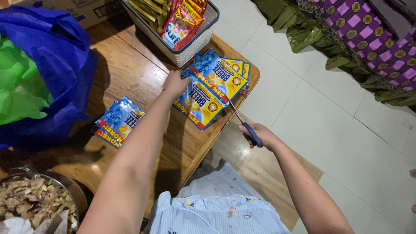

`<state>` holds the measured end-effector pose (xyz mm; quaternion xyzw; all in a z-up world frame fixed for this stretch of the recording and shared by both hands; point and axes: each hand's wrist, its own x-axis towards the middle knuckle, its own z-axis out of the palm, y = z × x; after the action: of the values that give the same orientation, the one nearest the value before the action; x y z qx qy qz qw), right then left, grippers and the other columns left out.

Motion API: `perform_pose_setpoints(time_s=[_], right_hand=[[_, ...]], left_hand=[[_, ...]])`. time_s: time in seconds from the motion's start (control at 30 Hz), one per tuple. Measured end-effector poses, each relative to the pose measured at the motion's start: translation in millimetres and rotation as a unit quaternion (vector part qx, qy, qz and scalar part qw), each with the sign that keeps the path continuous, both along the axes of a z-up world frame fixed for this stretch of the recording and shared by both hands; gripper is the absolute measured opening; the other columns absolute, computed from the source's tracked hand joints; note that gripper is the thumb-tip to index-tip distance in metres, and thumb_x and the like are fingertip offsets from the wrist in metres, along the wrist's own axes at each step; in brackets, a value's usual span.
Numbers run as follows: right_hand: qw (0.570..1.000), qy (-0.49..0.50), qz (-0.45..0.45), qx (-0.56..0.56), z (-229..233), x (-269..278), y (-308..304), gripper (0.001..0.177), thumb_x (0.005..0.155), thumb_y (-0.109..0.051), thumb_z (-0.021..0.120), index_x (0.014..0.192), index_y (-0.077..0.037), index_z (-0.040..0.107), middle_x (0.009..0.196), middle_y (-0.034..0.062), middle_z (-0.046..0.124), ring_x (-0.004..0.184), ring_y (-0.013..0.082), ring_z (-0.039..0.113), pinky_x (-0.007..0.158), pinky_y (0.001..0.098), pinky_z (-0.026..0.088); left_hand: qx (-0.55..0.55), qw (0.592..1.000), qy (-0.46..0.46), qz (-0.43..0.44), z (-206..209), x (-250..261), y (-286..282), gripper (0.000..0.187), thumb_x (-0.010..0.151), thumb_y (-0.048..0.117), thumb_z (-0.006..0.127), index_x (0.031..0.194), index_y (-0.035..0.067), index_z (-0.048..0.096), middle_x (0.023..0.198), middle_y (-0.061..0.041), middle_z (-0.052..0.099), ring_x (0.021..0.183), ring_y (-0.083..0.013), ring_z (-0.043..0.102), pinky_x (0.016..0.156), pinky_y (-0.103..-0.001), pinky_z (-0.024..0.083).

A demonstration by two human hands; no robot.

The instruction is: The person uses scissors to cut and separate individual detergent packets from strips and then places the packets into a plastic basket and a cardboard box.

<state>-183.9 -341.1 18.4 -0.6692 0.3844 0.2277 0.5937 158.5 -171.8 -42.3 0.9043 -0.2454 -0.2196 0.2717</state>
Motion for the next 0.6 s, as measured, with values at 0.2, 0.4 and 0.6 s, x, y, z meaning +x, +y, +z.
perform_pose_setpoints(time_s=[0.2, 0.4, 0.6], right_hand=[[0.997, -0.033, 0.061, 0.046, 8.2, -9.0, 21.5, 0.058, 0.089, -0.062, 0.063, 0.067, -0.009, 0.056, 0.056, 0.0021, 0.056, 0.046, 0.0121, 0.058, 0.046, 0.028, 0.05], [0.986, -0.008, 0.144, 0.083, -22.3, 1.1, 62.8, 0.062, 0.088, -0.066, 0.064, 0.065, -0.009, 0.055, 0.056, 0.0015, 0.055, 0.046, 0.0122, 0.06, 0.045, 0.0291, 0.049], [0.984, 0.018, 0.136, 0.111, -29.1, 3.1, 63.9, 0.064, 0.087, -0.071, 0.061, 0.068, -0.01, 0.055, 0.055, 0.0013, 0.056, 0.046, 0.012, 0.059, 0.046, 0.0283, 0.05]], left_hand=[[-0.188, 0.977, 0.1, -0.009, 7.6, 6.1, 51.8, 0.052, 0.084, 0.024, 0.061, 0.133, 0.01, 0.062, 0.125, -0.02, 0.069, 0.116, -0.035, 0.066, 0.101, -0.043, 0.051], [-0.045, 0.962, -0.264, -0.06, 51.8, -34.9, 106.3, 0.041, 0.074, 0.021, 0.077, 0.113, 0.01, 0.072, 0.115, -0.022, 0.066, 0.108, -0.0431, 0.058, 0.093, -0.052, 0.048], [-0.083, 0.957, -0.181, -0.213, 51.9, -125.0, 123.4, 0.015, 0.086, 0.025, 0.078, 0.091, 0.015, 0.068, 0.103, -0.006, 0.065, 0.109, -0.028, 0.062, 0.096, -0.044, 0.051]])
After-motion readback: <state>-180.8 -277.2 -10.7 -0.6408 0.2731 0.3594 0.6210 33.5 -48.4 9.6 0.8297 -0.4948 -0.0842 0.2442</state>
